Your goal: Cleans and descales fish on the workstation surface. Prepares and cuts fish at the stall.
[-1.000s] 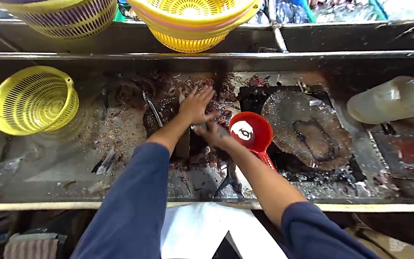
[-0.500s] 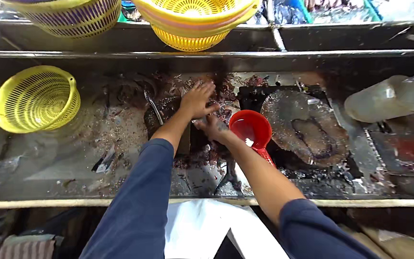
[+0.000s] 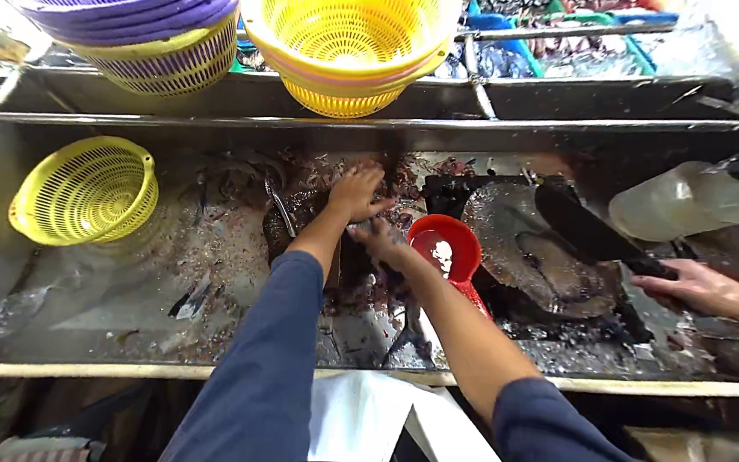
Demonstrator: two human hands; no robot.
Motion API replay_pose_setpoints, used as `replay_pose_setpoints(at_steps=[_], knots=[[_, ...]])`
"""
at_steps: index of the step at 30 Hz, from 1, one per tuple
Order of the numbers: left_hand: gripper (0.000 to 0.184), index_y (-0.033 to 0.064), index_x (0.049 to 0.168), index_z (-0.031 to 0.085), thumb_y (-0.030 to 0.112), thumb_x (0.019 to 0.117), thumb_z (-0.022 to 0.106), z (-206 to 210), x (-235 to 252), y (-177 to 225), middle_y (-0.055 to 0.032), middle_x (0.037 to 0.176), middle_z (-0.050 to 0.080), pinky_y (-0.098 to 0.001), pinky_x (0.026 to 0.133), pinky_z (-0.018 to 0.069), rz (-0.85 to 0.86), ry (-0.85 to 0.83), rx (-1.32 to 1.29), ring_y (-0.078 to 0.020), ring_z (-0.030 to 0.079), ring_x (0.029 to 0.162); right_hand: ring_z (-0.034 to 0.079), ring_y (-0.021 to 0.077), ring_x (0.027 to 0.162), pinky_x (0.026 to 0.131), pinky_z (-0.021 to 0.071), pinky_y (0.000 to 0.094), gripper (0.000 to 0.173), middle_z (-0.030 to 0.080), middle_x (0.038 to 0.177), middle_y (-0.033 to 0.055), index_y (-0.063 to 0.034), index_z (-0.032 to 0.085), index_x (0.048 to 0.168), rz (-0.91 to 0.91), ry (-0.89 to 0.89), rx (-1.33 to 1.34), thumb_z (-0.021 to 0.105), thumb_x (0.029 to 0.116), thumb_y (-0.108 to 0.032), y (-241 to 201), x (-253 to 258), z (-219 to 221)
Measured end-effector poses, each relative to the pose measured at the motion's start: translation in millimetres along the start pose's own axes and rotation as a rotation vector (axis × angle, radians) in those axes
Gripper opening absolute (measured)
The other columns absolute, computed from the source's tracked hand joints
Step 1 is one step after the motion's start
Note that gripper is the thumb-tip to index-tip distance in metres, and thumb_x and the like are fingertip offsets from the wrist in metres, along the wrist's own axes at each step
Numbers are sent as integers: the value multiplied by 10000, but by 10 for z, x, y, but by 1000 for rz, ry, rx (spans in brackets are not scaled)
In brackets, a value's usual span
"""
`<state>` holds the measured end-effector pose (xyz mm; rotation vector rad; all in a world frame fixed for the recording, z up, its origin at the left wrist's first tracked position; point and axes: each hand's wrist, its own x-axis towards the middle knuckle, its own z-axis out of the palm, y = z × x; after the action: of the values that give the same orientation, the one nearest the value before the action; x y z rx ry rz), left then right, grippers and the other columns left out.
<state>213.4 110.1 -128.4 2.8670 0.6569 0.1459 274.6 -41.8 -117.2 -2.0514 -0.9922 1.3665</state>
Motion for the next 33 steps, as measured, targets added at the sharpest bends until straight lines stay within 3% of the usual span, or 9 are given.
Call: replay_pose_setpoints(at_steps=[6,10,14,17,20,22,25,27,33], knots=[[1025,99,1615,333,847,915,285,152,-1149,982,-68,1689,305,-613,1283,58,-96,-100,-149,-238,190,1590,638,224,609,599,577,459,583,658,809,119,-48,637,1216,-70,-154,-107,626,971,-578,759,-1111,181],[962,75,1586,390,779,933,433,138,-473,416,-100,1654,372,-579,1288,94,-53,27,-116,-253,250,1572,696,341,987,919,556,560,586,692,1124,237,4,582,1363,-92,-55,-181,606,1021,-471,173,-442,-54],[966,117,1578,408,816,911,411,11,-55,-32,-77,1627,421,-541,1289,134,-73,38,-19,-242,317,1544,594,227,584,557,553,412,607,619,861,151,-55,533,1367,5,5,-130,595,1012,-542,-54,27,8],[997,86,1601,362,818,925,343,161,-696,478,-91,1672,340,-581,1291,117,-97,59,-47,-255,237,1576,692,307,774,737,591,543,606,697,990,198,-27,590,1335,-34,-109,-150,612,998,-531,343,-595,88],[984,59,1603,346,791,949,274,122,-1406,933,-83,1683,316,-529,1303,112,-42,47,-492,-216,210,1584,632,212,614,602,575,446,549,655,820,108,-58,618,1252,-40,-213,-57,617,990,-540,785,-1179,274],[1029,-33,1565,354,792,961,237,-85,-1514,1053,-183,1639,363,-470,1278,268,53,164,-1226,-279,341,1529,689,233,782,768,585,487,542,700,916,116,-57,639,1227,-4,-221,-37,623,983,-540,853,-1303,345],[1116,338,1651,157,936,751,434,-569,-1327,1065,-150,1704,214,-739,1130,325,228,42,-2227,-501,257,1517,640,222,702,688,561,457,534,653,877,115,-50,624,1183,24,-254,-54,615,990,-547,750,-1214,280],[1180,452,1635,124,904,654,600,-719,-1230,1048,-129,1727,131,-825,1062,317,377,-58,-2343,-549,169,1527,592,210,594,592,542,428,539,618,818,108,-54,612,1177,32,-258,-60,610,992,-561,706,-1191,280],[1373,344,1650,172,858,518,755,-760,-1045,1328,-154,1710,192,-758,1125,315,481,-255,-2224,-496,238,1526,633,243,667,653,563,466,582,652,914,139,-55,610,1224,39,-205,-38,609,983,-585,799,-1271,372]])
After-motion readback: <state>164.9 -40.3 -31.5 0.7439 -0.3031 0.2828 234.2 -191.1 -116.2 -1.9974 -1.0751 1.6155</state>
